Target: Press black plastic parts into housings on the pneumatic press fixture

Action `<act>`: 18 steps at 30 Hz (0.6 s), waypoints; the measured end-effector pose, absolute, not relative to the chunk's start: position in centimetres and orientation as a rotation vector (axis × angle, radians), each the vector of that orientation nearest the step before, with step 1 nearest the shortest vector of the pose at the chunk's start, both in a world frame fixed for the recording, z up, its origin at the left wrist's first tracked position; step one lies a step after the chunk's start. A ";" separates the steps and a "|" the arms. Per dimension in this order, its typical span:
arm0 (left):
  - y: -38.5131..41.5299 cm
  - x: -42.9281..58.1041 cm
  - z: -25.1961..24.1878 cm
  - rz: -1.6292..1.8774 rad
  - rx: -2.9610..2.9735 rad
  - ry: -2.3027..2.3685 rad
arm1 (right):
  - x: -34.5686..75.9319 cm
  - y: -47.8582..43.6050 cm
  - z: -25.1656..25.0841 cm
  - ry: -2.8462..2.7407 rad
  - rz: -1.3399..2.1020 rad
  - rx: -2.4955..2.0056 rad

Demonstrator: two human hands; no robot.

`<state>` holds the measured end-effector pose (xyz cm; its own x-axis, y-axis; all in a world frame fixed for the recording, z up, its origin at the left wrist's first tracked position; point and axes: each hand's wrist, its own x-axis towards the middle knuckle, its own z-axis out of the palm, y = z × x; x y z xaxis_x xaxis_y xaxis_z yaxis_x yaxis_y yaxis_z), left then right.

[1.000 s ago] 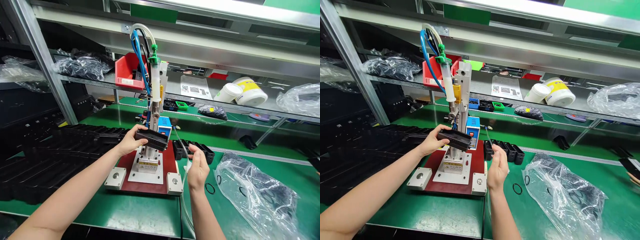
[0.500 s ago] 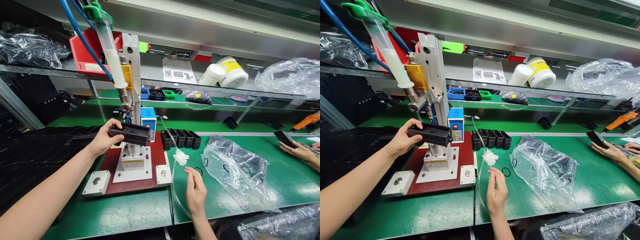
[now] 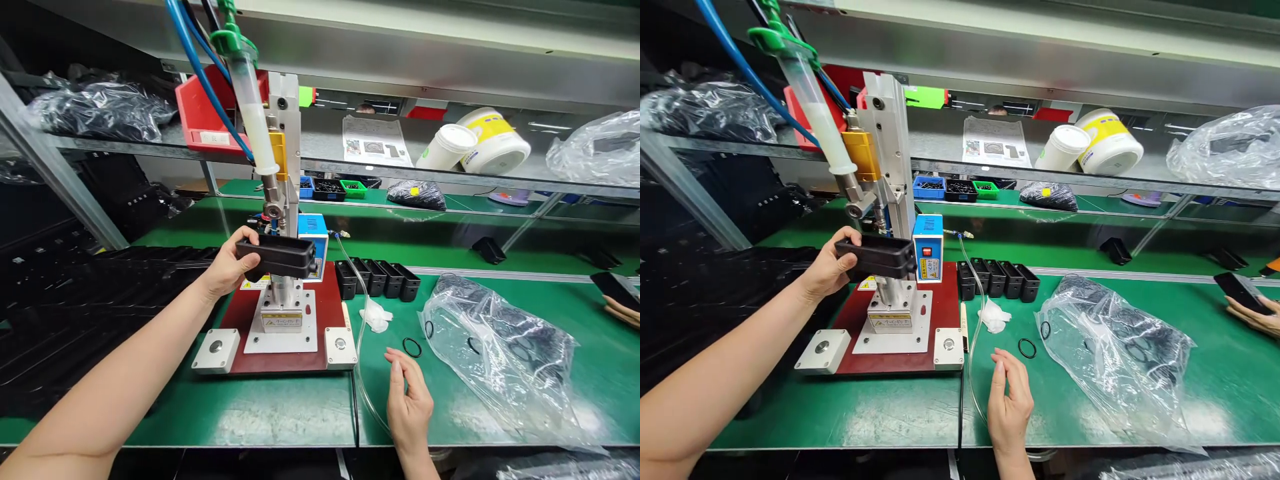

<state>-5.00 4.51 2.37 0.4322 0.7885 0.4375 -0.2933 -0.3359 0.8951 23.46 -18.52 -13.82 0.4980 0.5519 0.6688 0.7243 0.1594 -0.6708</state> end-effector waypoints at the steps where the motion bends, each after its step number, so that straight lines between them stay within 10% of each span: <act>1: 4.4 -5.0 2.6 1.174 1.520 0.439 | 23.4 -18.5 -13.9 -1.164 -0.173 -1.505; 18: 8.7 -17.0 -0.5 1.572 1.698 1.236 | 25.9 -21.4 -17.9 -1.416 -0.489 -1.759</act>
